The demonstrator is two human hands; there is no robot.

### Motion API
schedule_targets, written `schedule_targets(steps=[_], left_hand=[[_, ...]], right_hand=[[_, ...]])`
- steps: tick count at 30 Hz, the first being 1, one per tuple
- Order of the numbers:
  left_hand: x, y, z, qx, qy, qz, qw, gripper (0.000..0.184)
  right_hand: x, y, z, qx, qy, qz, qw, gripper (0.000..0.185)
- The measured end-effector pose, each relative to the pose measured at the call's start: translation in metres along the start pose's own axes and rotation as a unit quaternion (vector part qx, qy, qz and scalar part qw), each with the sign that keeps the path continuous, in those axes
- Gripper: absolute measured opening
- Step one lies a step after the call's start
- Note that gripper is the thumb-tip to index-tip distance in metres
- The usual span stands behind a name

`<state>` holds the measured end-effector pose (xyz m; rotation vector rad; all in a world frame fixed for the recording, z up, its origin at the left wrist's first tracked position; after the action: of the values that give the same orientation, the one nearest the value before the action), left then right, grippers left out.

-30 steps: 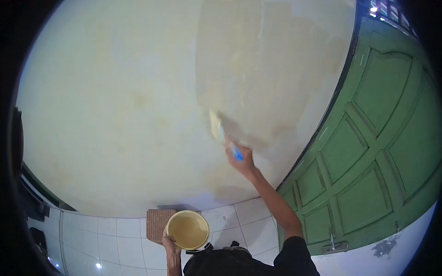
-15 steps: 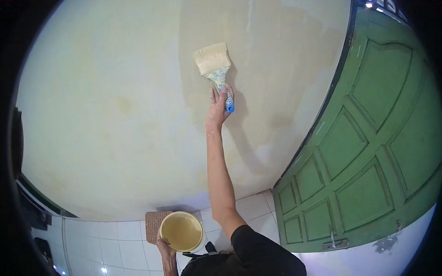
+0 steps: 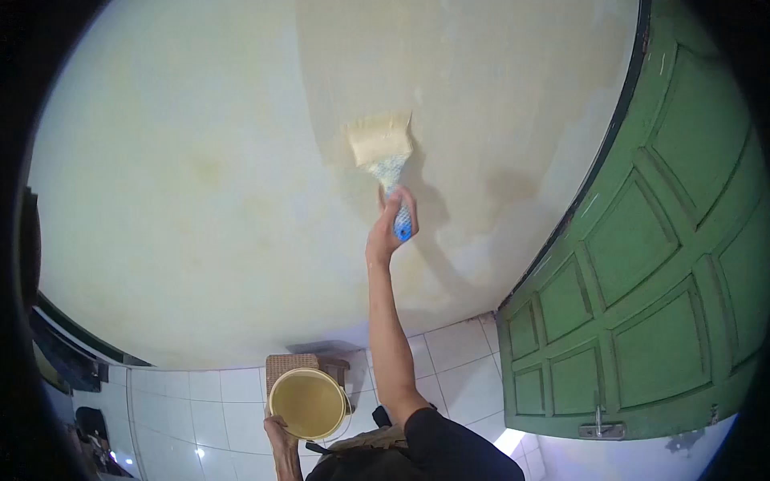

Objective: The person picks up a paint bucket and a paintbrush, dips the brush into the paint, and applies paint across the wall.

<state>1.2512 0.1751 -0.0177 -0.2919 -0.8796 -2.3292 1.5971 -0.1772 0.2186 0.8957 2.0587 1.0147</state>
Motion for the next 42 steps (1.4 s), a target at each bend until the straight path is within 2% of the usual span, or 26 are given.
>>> schedule_targets(steps=[3, 5, 9, 10, 13, 15, 18, 19, 20, 21, 22, 24, 26, 28, 29, 30, 32, 33, 35, 36, 38, 42], left_hand=[[-0.012, -0.014, -0.006, 0.002, -0.002, -0.009, 1.0, 0.073], [-0.019, -0.022, -0.008, -0.008, -0.005, -0.027, 1.0, 0.072], [-0.015, -0.009, -0.002, -0.008, -0.007, -0.013, 1.0, 0.07], [-0.013, -0.005, -0.001, -0.015, -0.005, -0.008, 1.0, 0.07], [-0.021, -0.004, -0.01, -0.001, -0.012, -0.04, 0.999, 0.071], [-0.017, 0.004, -0.007, 0.015, -0.022, -0.019, 0.999, 0.071], [-0.018, 0.001, -0.01, -0.013, -0.03, -0.04, 0.999, 0.07], [-0.014, -0.003, -0.011, -0.011, -0.029, -0.042, 0.999, 0.07], [-0.012, -0.005, -0.013, -0.003, -0.034, -0.044, 0.998, 0.061], [-0.02, -0.003, -0.013, 0.013, -0.03, -0.052, 0.998, 0.053], [-0.033, -0.023, -0.025, 0.031, -0.055, -0.033, 0.997, 0.039], [-0.019, 0.01, -0.005, 0.034, -0.019, -0.049, 0.998, 0.039], [-0.009, 0.015, 0.002, 0.027, -0.002, -0.053, 0.998, 0.039], [-0.016, 0.008, -0.006, 0.056, -0.02, -0.06, 0.996, 0.062], [-0.017, 0.008, -0.007, 0.059, -0.024, -0.06, 0.996, 0.062], [-0.017, 0.009, -0.007, 0.07, -0.03, -0.067, 0.995, 0.056], [-0.014, 0.001, -0.016, 0.079, -0.046, -0.064, 0.994, 0.051], [-0.016, -0.003, -0.023, 0.072, -0.043, -0.07, 0.994, 0.055], [-0.024, -0.003, -0.023, 0.065, -0.023, -0.086, 0.994, 0.064], [-0.019, 0.003, -0.018, 0.072, -0.032, -0.044, 0.996, 0.077], [-0.019, 0.002, -0.017, 0.069, -0.032, -0.037, 0.996, 0.077], [-0.018, -0.006, -0.021, 0.054, -0.043, -0.025, 0.997, 0.076]], right_hand=[[0.02, -0.036, 0.004, 0.041, 0.031, -0.012, 0.999, 0.018], [0.031, -0.07, 0.011, 0.03, 0.033, 0.056, 0.997, 0.019], [0.051, -0.128, 0.029, 0.089, 0.078, 0.059, 0.991, 0.019], [0.062, -0.14, 0.035, 0.094, 0.074, 0.086, 0.989, 0.018], [0.08, -0.174, 0.049, 0.163, 0.105, 0.064, 0.979, 0.018], [0.088, -0.19, 0.06, 0.122, 0.101, 0.099, 0.982, 0.015], [0.11, -0.228, 0.082, 0.182, 0.1, 0.176, 0.962, 0.014], [0.114, -0.252, 0.087, 0.278, 0.074, 0.169, 0.943, 0.015], [0.114, -0.268, 0.086, 0.363, 0.043, 0.157, 0.917, 0.016], [0.118, -0.263, 0.067, 0.29, 0.068, 0.158, 0.942, 0.018], [0.114, -0.242, 0.045, 0.211, 0.094, 0.151, 0.961, 0.021], [0.09, -0.171, -0.005, 0.189, 0.055, 0.056, 0.979, 0.025], [0.069, -0.052, -0.093, 0.227, 0.056, -0.066, 0.97, 0.031], [0.045, 0.04, -0.144, 0.241, -0.123, -0.231, 0.935, 0.037], [0.034, 0.082, -0.157, 0.226, -0.171, -0.297, 0.912, 0.038], [0.03, 0.124, -0.172, 0.24, -0.217, -0.322, 0.889, 0.036], [0.021, 0.195, -0.194, 0.242, -0.378, -0.4, 0.799, 0.038], [0.02, 0.224, -0.198, 0.23, -0.459, -0.426, 0.745, 0.039], [0.021, 0.268, -0.203, 0.22, -0.544, -0.455, 0.669, 0.052], [0.019, 0.281, -0.201, 0.216, -0.544, -0.456, 0.67, 0.052], [0.008, 0.302, -0.189, 0.339, -0.543, -0.444, 0.627, 0.064], [-0.006, 0.31, -0.165, 0.401, -0.545, -0.432, 0.596, 0.069]])
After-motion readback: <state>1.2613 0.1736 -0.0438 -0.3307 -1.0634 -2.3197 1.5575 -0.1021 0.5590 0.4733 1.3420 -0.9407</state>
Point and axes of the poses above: each hand's wrist, its own x-axis away from the middle knuckle, its own y-axis out of the palm, z = x × y, the point moved 6 cm from there along -x, towards the middle knuckle, and after that the axes turned 6 degrees about z, right-handed, at the moved point
